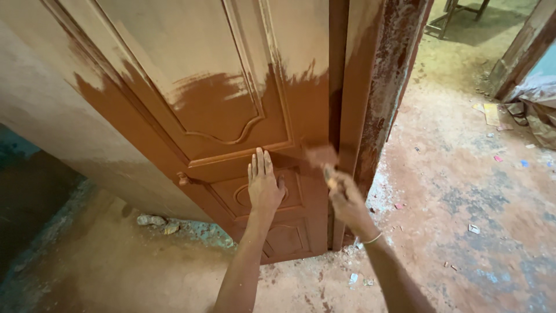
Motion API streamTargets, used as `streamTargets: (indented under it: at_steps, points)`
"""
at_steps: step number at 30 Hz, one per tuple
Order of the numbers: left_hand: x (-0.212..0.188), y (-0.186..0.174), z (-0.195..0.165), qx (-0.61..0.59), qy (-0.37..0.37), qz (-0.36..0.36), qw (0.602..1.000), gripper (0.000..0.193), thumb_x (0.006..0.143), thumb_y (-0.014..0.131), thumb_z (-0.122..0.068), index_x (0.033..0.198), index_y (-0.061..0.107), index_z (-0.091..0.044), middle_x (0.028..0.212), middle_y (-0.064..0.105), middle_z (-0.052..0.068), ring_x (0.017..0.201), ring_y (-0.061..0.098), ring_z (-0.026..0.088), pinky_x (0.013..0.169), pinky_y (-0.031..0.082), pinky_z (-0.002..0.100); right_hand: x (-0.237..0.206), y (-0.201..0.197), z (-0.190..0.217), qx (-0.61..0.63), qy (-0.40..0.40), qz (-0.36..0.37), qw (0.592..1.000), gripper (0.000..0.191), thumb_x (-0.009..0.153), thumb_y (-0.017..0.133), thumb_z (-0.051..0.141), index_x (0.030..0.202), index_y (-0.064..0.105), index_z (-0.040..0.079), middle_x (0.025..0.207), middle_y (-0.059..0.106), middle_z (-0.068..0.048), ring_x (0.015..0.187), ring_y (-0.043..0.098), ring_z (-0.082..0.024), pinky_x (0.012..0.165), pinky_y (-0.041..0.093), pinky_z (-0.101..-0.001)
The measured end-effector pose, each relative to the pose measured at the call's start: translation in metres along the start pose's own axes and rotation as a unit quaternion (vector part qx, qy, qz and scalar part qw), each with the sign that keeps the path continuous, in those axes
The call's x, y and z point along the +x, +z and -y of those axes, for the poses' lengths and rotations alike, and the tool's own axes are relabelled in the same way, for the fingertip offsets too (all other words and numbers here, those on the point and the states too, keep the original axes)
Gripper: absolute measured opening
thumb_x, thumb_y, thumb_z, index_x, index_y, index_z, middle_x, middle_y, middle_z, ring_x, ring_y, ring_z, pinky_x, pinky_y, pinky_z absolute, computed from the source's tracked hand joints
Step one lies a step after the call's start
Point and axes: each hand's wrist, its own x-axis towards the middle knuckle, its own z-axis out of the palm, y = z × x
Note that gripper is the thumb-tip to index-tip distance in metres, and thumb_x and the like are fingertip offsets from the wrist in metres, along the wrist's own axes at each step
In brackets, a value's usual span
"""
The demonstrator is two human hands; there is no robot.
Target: The person paints a wooden door with a paintbrush, applying brown paint to the recessed panels and edges of the door. They hold the door steady with one hand while brushing paint across different sections, working from the lower panels upward and along the door frame edge.
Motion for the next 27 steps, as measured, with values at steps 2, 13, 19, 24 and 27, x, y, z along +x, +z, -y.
streamTargets:
  at_steps: [2, 13, 19, 24, 27]
  points:
    - [-0.001, 0.001, 0.001, -0.005, 0.016, -0.018, 1.000, 0.084, 0.088, 0.069, -0.025, 0.155, 0.029, 0.005, 0.163, 0.027, 0.025, 0.149, 0.030, 0.040, 0.122, 0.025, 0.050, 0.002, -0.016, 0.031, 0.069, 0.027, 0.001, 0.997, 0.037, 0.098, 0.050, 0.002, 0.135, 0.050, 0.005, 0.081, 0.050, 0.000, 0.055, 0.043, -0.007, 0.042, 0.036, -0.0193]
    - [0.000, 0.002, 0.000, 0.003, 0.010, -0.017, 1.000, 0.080, 0.093, 0.064, -0.027, 0.156, 0.028, 0.005, 0.164, 0.025, 0.024, 0.150, 0.028, 0.039, 0.123, 0.023, 0.049, -0.019, 0.024, -0.028, -0.066, 0.150, -0.004, 0.987, 0.027, 0.100, 0.050, 0.006, 0.127, 0.053, 0.010, 0.086, 0.051, 0.001, 0.066, 0.049, -0.010, 0.051, 0.044, -0.0217]
    - [0.000, -0.002, -0.002, 0.006, 0.004, -0.008, 1.000, 0.080, 0.093, 0.064, -0.027, 0.156, 0.028, 0.005, 0.165, 0.024, 0.023, 0.150, 0.028, 0.039, 0.123, 0.023, 0.049, -0.063, 0.038, -0.058, 0.081, 0.365, -0.003, 0.928, 0.030, 0.105, 0.053, 0.010, 0.135, 0.060, 0.013, 0.092, 0.055, -0.015, 0.065, 0.043, -0.020, 0.047, 0.035, -0.0300]
    - [0.002, -0.009, -0.004, 0.000, 0.004, -0.011, 1.000, 0.081, 0.091, 0.066, -0.026, 0.155, 0.028, 0.005, 0.165, 0.024, 0.023, 0.150, 0.027, 0.039, 0.123, 0.023, 0.049, -0.026, 0.022, -0.028, -0.059, 0.245, 0.046, 0.967, 0.030, 0.105, 0.043, 0.016, 0.131, 0.056, 0.009, 0.135, 0.051, 0.013, 0.053, 0.046, -0.013, 0.043, 0.039, -0.0232]
    - [0.003, -0.013, -0.005, 0.009, -0.008, 0.036, 0.999, 0.088, 0.084, 0.070, -0.025, 0.154, 0.027, 0.005, 0.164, 0.024, 0.023, 0.151, 0.027, 0.038, 0.123, 0.023, 0.048, 0.012, 0.002, 0.015, 0.001, 0.027, 0.044, 0.999, 0.028, 0.097, 0.049, 0.009, 0.123, 0.059, 0.000, 0.114, 0.064, -0.009, 0.058, 0.052, -0.006, 0.044, 0.046, -0.0174]
